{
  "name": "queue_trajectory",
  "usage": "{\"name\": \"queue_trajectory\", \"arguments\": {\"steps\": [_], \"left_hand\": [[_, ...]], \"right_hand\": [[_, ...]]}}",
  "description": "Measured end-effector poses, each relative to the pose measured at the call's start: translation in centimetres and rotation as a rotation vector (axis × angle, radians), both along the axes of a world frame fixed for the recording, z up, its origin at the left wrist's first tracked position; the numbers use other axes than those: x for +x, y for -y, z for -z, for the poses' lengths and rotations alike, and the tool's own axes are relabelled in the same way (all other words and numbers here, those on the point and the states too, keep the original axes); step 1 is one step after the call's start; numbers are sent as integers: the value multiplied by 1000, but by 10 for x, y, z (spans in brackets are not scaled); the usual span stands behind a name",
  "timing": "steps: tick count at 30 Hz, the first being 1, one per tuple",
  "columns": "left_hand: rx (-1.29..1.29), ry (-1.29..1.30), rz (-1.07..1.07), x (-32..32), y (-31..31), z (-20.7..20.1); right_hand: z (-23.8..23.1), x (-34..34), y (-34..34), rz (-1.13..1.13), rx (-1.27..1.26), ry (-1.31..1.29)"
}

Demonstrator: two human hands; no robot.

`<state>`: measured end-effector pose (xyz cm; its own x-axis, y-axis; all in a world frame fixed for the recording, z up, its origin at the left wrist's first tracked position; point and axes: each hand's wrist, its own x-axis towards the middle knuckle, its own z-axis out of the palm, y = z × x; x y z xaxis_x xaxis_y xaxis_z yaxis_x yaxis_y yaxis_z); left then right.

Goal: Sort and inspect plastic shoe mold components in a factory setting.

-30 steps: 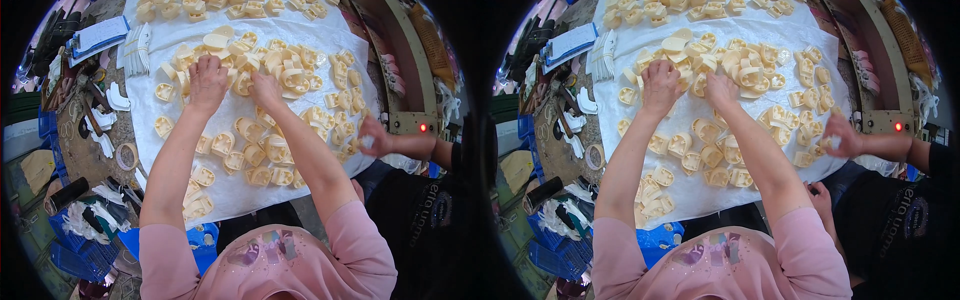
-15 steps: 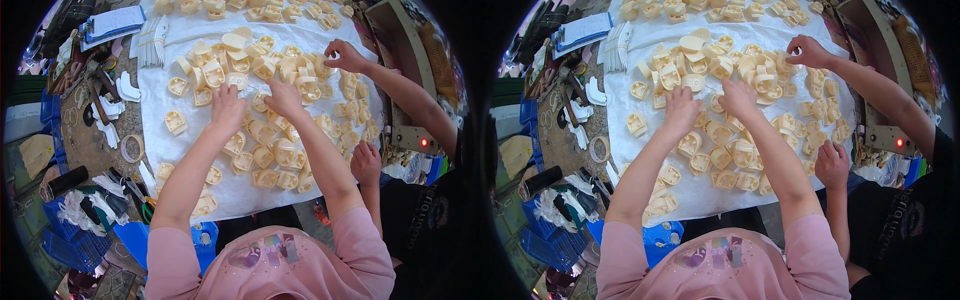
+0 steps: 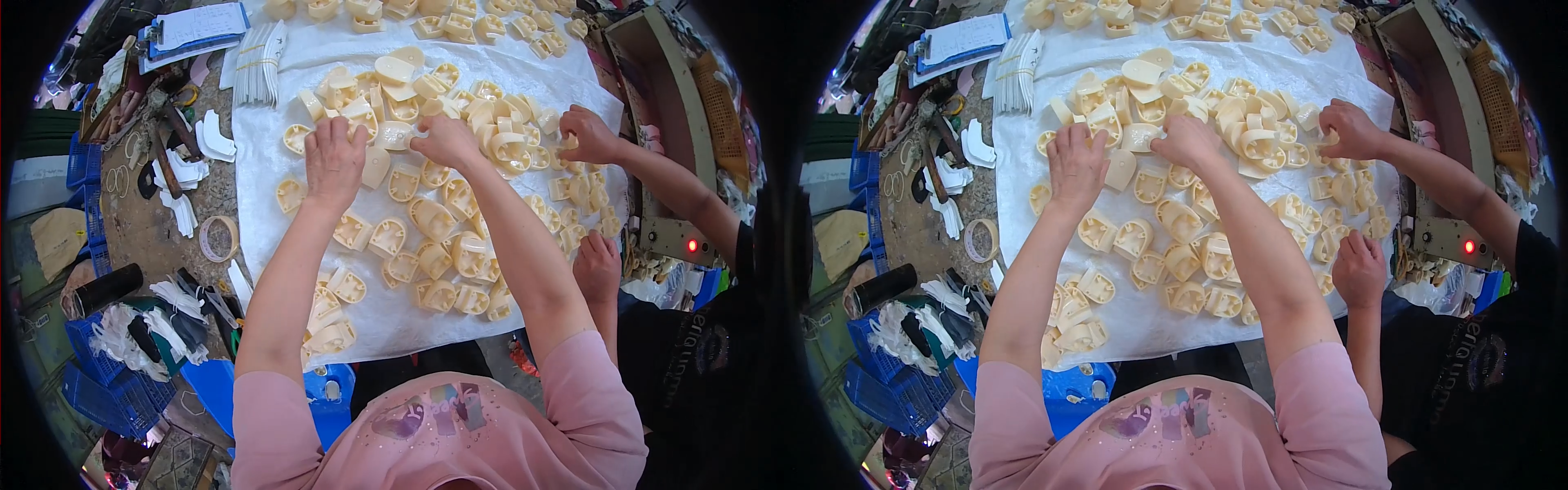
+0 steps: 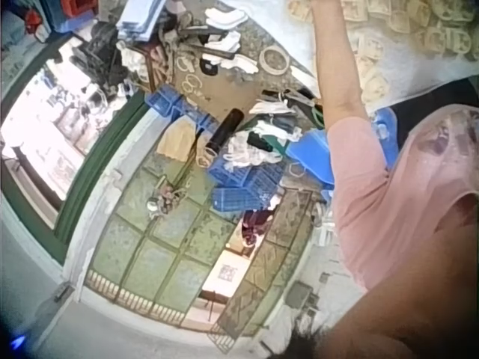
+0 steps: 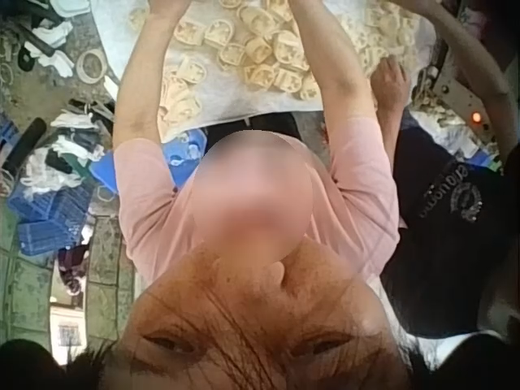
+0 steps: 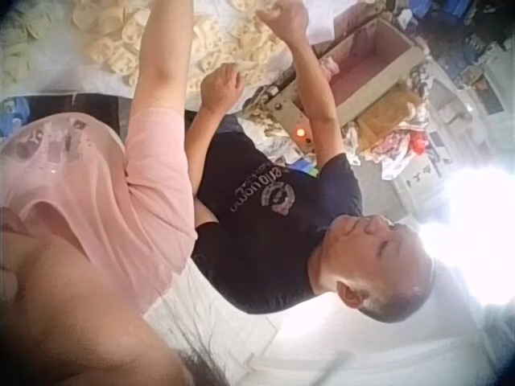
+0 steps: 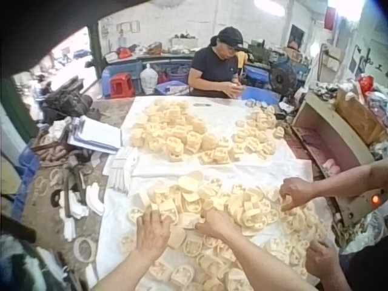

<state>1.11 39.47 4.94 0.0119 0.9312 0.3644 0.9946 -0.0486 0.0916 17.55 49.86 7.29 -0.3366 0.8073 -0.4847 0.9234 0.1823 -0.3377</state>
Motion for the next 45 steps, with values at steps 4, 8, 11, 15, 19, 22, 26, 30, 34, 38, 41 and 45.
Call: {"name": "queue_trajectory", "arguments": {"steps": [4,8,11,15,19,22,26,30,34,38,41,45], "left_hand": [[98,-112,81,-1,-16,6],[119,-68,98,-4,-11,-1],[99,-8,59,-6,-6,-2],[87,-99,99,-7,-17,12],[103,-118,122,-10,-18,14],[119,72,92,-16,-3,-1],[68,159,51,-17,3,-6],[31,52,104,-15,0,4],[99,-179,156,-14,-13,14],[141,-236,240,-18,-14,12],[80,99,175,-20,-8,-8],[18,505,15,-34,14,-36]], "right_hand": [[26,0,-11,100,-116,26],[25,-7,-5,206,-90,-169],[15,-18,9,242,-8,-216],[18,-21,10,355,5,-346],[4,-13,20,364,47,-407],[-23,12,34,217,278,-335],[-13,51,54,-363,629,-178],[-11,66,64,-433,482,-99],[-16,59,61,-294,457,-182],[-13,29,58,-197,348,-249],[7,7,50,-174,252,-211],[16,-27,39,-211,249,-21]]}}
